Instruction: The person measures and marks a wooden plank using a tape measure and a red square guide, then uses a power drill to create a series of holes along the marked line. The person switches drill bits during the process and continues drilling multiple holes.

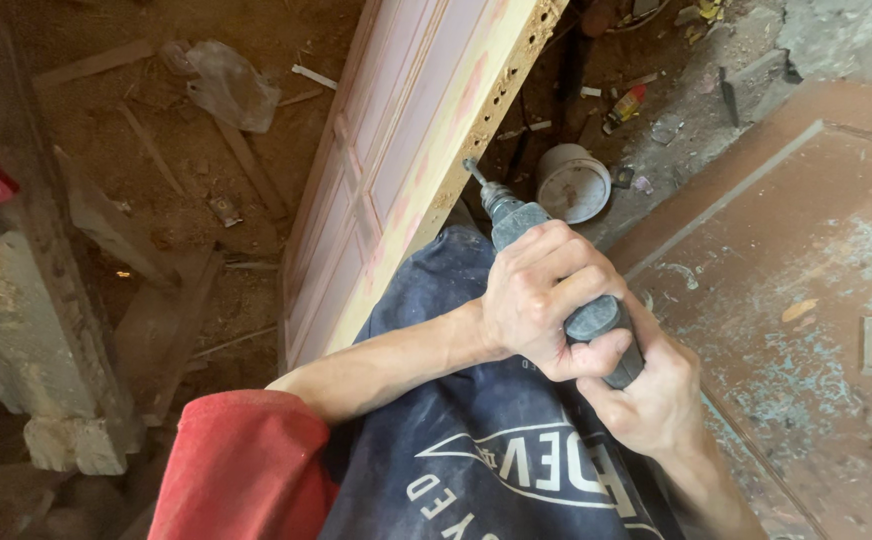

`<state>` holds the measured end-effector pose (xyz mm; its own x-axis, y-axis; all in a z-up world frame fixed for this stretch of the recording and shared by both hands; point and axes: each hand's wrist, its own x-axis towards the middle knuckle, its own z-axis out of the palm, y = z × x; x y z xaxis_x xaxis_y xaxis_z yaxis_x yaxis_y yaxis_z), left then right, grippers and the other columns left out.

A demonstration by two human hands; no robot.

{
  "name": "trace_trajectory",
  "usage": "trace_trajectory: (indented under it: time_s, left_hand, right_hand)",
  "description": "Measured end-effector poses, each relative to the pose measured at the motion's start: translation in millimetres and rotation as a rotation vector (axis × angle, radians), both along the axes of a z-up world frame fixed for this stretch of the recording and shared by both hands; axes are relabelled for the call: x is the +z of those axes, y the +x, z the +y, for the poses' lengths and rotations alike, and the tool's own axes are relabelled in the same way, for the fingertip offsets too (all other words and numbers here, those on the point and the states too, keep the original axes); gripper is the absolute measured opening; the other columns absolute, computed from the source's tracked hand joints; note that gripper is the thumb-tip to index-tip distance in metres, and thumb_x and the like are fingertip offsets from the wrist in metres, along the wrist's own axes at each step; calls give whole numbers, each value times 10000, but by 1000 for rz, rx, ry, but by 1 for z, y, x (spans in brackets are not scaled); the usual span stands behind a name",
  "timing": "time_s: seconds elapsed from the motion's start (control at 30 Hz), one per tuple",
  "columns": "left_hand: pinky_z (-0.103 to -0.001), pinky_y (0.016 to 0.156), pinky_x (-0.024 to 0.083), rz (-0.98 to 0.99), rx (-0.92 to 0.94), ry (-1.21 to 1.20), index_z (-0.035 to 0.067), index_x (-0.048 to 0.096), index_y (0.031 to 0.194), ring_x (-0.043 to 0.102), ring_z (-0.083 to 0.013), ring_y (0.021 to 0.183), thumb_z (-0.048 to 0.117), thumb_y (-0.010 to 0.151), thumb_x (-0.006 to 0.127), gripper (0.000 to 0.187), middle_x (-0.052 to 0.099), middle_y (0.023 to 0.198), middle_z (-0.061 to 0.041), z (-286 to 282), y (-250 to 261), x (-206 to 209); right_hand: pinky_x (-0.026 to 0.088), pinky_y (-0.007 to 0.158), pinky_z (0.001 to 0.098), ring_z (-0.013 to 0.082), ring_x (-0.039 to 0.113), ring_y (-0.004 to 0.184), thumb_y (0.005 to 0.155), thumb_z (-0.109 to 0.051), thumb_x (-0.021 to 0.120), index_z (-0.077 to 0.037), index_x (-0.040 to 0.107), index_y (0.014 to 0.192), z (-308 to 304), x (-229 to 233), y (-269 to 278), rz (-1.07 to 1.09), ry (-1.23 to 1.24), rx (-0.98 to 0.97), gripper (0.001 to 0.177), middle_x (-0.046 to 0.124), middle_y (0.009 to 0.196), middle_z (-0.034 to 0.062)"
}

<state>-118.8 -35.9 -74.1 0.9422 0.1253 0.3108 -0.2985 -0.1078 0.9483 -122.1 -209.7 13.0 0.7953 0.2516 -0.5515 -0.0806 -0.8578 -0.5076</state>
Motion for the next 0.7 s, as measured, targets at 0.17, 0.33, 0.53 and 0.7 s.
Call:
trace_trajectory:
  time_s: [0.17, 0.33, 0.53, 0.7]
  left_hand:
    - [-362, 746, 498, 10, -2, 15, 96, 667, 944, 637, -261, 854, 331, 769, 758, 306, 643, 926, -54, 1, -1, 1]
    - [-361, 745, 498, 7, -12, 8, 98, 665, 940, 639, -260, 857, 337, 769, 760, 309, 646, 926, -52, 2, 0, 0]
    - [-369, 753, 518, -19, -58, -10, 106, 669, 956, 641, -267, 866, 365, 773, 760, 330, 631, 923, -57, 8, 0, -4]
    - [-370, 737, 509, 17, -58, 6, 112, 664, 949, 629, -268, 841, 365, 794, 751, 309, 641, 916, -43, 3, 3, -6]
  right_hand:
    - [595, 759, 399, 335, 763, 917, 675, -133, 773, -22, 560, 1386, -1, -1, 0, 4, 10, 0, 751, 730, 1045, 219]
    - [594, 744, 416, 354, 757, 900, 678, -137, 774, -16, 551, 1384, 0, -1, -1, 1, -2, 9, 751, 728, 1018, 227]
    - [595, 732, 430, 376, 752, 908, 703, -135, 764, 10, 530, 1353, 7, -2, -2, 4, 45, 13, 706, 713, 1024, 253]
    - [600, 711, 435, 355, 768, 867, 690, -117, 746, -1, 545, 1343, 7, 0, 4, 89, -43, -33, 693, 732, 970, 229]
